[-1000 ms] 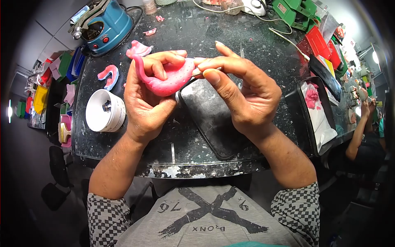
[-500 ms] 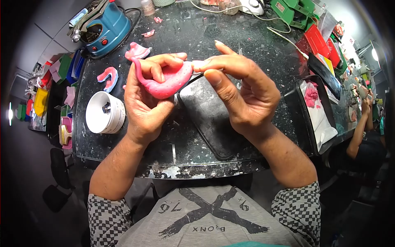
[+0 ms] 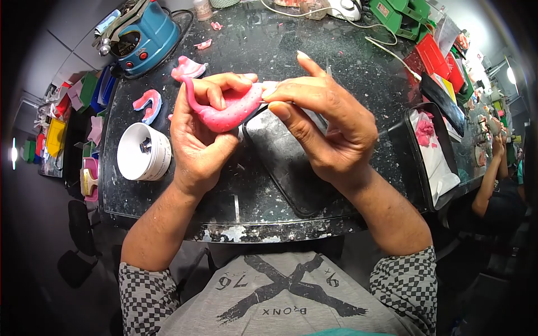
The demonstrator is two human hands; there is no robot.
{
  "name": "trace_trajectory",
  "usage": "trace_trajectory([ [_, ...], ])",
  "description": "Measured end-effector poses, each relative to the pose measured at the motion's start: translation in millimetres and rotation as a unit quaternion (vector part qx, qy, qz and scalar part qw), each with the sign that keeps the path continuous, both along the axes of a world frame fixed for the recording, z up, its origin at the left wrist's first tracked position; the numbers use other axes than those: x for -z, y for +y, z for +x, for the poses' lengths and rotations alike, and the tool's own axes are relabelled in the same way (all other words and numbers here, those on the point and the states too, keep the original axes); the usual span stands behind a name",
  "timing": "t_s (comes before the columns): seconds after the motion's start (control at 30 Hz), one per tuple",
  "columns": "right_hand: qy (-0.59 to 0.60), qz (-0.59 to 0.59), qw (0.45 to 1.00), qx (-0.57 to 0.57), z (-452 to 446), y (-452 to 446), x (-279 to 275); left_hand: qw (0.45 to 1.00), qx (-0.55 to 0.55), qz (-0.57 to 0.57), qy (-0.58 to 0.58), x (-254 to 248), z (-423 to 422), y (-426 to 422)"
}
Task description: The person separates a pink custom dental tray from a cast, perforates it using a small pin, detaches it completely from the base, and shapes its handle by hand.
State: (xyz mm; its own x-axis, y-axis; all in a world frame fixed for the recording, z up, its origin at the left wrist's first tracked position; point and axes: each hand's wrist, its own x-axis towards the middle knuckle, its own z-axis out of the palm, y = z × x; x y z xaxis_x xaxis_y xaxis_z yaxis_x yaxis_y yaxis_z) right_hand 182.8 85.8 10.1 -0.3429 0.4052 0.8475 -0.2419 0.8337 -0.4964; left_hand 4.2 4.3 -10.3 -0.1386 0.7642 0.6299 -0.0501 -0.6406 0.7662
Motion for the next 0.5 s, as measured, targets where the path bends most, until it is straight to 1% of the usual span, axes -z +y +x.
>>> trace_trajectory([
  [0.07,-0.006,0.016,1.000,0.007,1,1,1,1.000,0.000,-0.011,-0.007,0,1,0],
  [0.13,0.005,-0.022,1.000,0.008,0,-1,2,0.997,0.029,-0.045,-0.053,-1,3,-2],
  [0.17,0.006,-0.020,1.000,0.011,-1,0,2,0.996,0.036,-0.042,-0.067,-1,4,-1],
  [0.23,0.098,-0.083,0.992,-0.003,-3,5,1,0.996,0.034,-0.052,-0.059,-2,3,0],
  [0.27,0.099,-0.078,0.992,-0.006,-3,7,1,0.996,0.024,-0.063,-0.051,-3,1,-1],
  [0.3,0.081,-0.091,0.992,0.014,-3,10,1,0.995,0.023,-0.071,-0.061,-3,1,0],
  [0.37,0.027,-0.100,0.993,0.048,-2,15,2,0.997,0.017,-0.068,-0.038,-3,-2,2],
  [0.4,0.006,-0.142,0.989,0.031,-3,15,0,0.997,0.016,-0.074,-0.035,-4,-1,2],
  [0.43,-0.028,-0.160,0.986,0.032,-3,18,0,0.997,0.017,-0.067,-0.036,-5,-1,4],
  [0.47,-0.063,-0.182,0.981,0.032,-2,22,3,0.996,0.000,-0.089,-0.032,-5,1,3],
  [0.5,-0.107,-0.175,0.978,0.036,1,30,7,0.993,-0.019,-0.111,-0.030,-5,2,2],
])
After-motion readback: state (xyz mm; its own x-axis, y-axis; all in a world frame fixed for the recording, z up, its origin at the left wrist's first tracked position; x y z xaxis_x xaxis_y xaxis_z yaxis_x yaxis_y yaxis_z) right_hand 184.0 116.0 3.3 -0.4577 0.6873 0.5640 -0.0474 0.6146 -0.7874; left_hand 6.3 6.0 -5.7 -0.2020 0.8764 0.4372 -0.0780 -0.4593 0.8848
